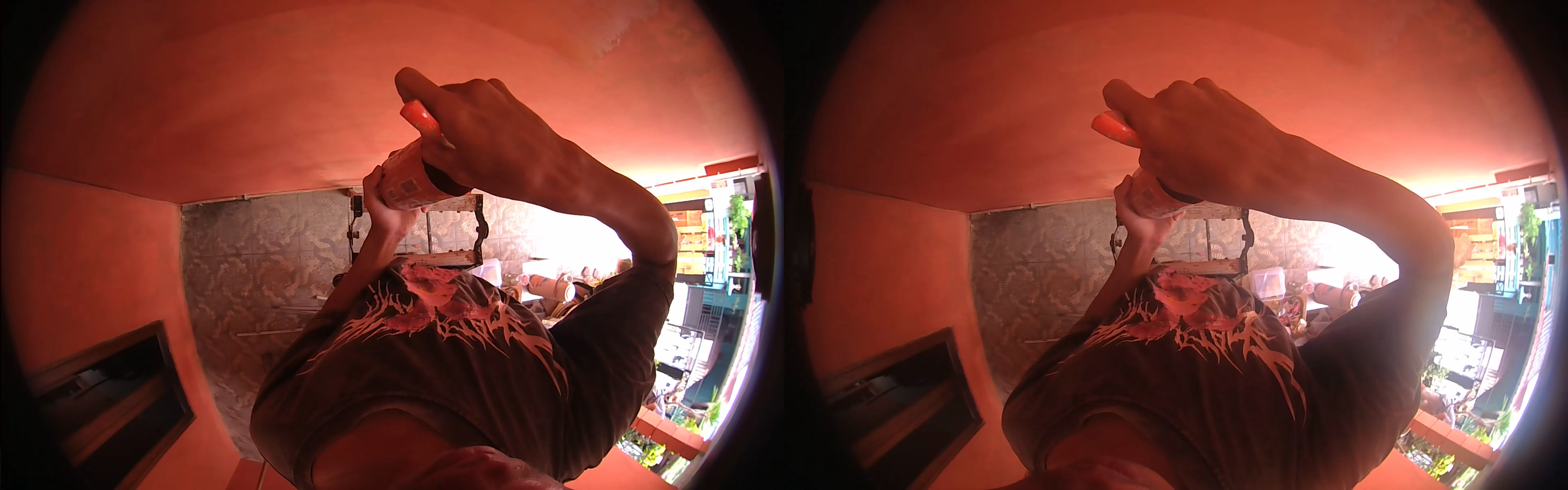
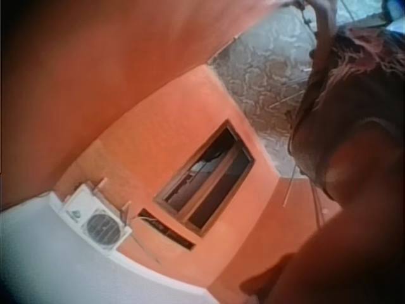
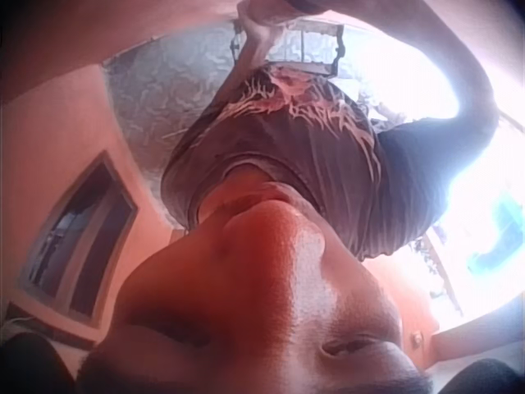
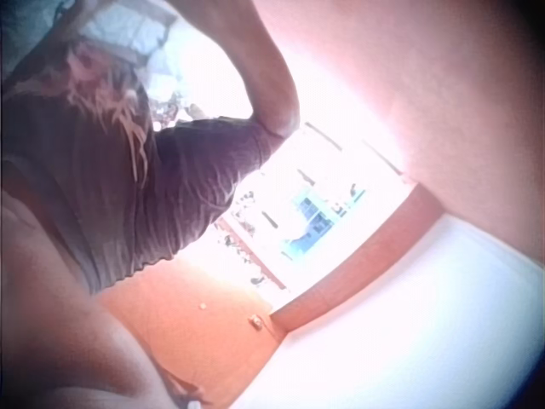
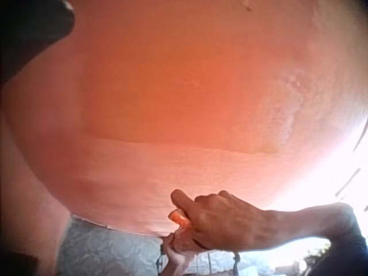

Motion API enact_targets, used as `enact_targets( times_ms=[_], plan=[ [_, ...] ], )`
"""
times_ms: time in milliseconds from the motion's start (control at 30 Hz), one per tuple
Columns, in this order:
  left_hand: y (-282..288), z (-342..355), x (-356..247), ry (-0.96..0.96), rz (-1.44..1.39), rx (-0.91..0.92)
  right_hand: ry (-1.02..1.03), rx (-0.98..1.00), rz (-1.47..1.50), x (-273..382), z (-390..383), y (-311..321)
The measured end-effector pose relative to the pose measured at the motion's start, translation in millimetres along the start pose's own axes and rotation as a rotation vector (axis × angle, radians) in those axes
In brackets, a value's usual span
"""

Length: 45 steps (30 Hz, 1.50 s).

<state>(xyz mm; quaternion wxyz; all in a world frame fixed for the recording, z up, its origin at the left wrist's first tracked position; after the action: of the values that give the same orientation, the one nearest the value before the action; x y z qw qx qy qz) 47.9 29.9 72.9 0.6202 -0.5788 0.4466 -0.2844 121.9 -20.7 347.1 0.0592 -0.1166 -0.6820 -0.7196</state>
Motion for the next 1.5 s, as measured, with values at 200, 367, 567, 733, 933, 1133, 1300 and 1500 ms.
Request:
enact_targets(
  times_ms=[200, 367, 567, 733, 933, 1133, 1300, 1500],
  plan=[
    [15, 1, -4, 0.014, -0.095, 0.038, 0.032, -0.158, 0.028, -14, 4, 1],
    [16, -2, -18, -0.037, -0.164, -0.088, -0.16, -0.344, 0.937, -73, -15, -8],
    [27, 9, -40, -0.096, -0.105, -0.044, -0.081, -0.772, 1.993, -135, -24, -123],
    [31, 11, -58, -0.121, -0.082, 0.062, -0.163, -0.602, 2.444, -123, -5, -191],
    [27, -5, -78, -0.207, -0.096, -0.006, -0.139, -0.666, 2.421, -125, 25, -209],
    [43, -15, -110, -0.327, -0.163, -0.031, 0.018, -0.772, 2.256, -141, 78, -188],
    [55, -26, -131, -0.462, -0.187, -0.098, 0.047, -0.72, 2.203, -133, 123, -165],
    [53, -46, -141, -0.532, -0.173, -0.172, 0.026, -0.746, 2.041, -137, 161, -155]
  ],
)
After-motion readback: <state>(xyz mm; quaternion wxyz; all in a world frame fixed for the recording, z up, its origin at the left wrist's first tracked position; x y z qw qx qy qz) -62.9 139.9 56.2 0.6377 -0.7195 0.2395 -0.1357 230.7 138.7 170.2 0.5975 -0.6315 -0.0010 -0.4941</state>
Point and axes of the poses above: each hand's wrist, its own z-axis towards the middle knuckle, its own y-axis out of the back of the hand, x = y × z, the point moved 2 cm from there along z, towards the middle knuckle, and after that the axes turned 5 degrees about -z, right-handed, at the moved point
